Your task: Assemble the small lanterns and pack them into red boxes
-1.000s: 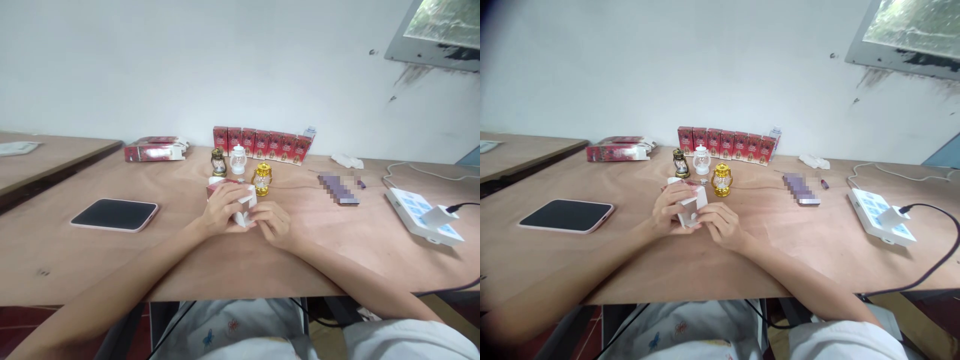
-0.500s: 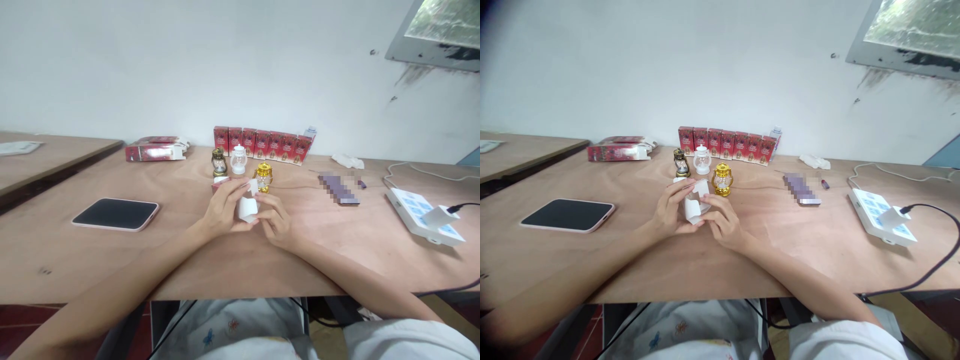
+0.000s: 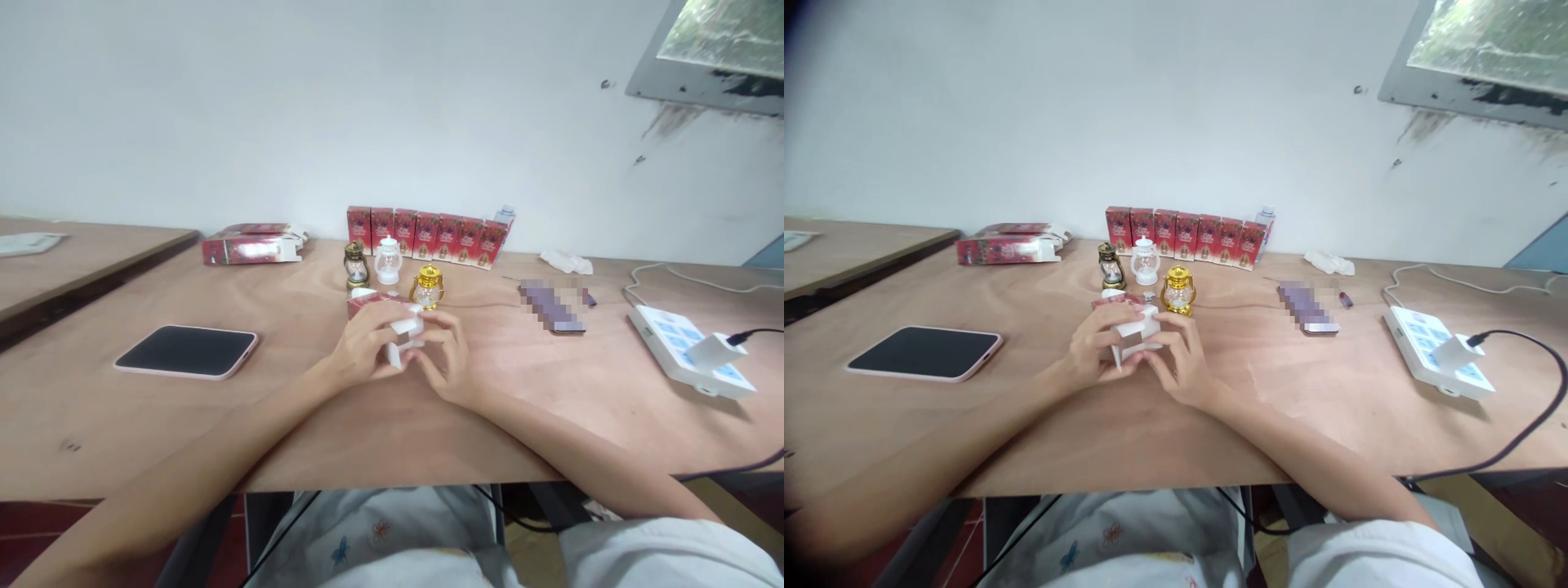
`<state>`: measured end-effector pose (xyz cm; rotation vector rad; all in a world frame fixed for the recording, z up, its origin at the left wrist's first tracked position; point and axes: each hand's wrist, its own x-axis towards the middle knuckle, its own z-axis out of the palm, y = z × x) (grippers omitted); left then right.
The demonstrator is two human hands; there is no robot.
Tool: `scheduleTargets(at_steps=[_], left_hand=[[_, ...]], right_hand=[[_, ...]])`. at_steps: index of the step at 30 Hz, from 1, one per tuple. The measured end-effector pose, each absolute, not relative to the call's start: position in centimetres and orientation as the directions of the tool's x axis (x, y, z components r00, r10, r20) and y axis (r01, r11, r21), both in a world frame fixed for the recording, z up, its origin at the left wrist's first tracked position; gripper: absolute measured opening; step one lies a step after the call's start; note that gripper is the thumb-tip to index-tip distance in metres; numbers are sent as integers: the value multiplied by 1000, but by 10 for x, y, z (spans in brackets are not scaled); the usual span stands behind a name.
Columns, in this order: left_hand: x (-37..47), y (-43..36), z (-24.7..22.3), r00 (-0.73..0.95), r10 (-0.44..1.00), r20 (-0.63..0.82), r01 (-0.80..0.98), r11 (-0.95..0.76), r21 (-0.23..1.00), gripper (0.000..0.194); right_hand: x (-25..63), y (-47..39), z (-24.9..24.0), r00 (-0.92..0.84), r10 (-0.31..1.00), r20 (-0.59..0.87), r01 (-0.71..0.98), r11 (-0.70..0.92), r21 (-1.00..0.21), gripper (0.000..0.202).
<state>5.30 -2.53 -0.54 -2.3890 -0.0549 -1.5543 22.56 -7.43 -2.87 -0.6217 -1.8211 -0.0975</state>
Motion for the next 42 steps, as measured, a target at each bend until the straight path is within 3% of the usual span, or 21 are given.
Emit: scheduleTargets(at_steps=[8,10,13,16,25,30,35,42], left_hand=[[49,-18,-12,428,-168,888,162,-952,-258,28],[48,-17,-14,430,-179,885,153,-952,-266,27],[49,-18,-14,437,-206,876,139,-946,-292,28],[49,-19,-11,443,-237,865,116,-941,-318,31],[46,-21,3,492,-307,815,133,-898,-419,31],[49,-27,7,482,-300,823,133,-904,-407,30],[50,-35,12,475,-281,834,128,-916,-381,32],[55,-43,15,487,-220,846,189,-918,-347,35]], right_hand=[[228,-65,-32,-341,494,800,292,864,-410,49],[230,-64,-33,-357,456,815,313,881,-356,52],[231,-62,-33,-346,365,864,343,907,-245,39],[231,-62,-33,-323,333,886,337,915,-221,30],[236,-59,-34,-298,235,925,338,932,-128,48],[236,-62,-33,-325,224,919,379,921,-91,54],[235,-64,-32,-342,209,916,324,942,-94,45],[237,-58,-48,-299,206,932,332,938,-100,17]])
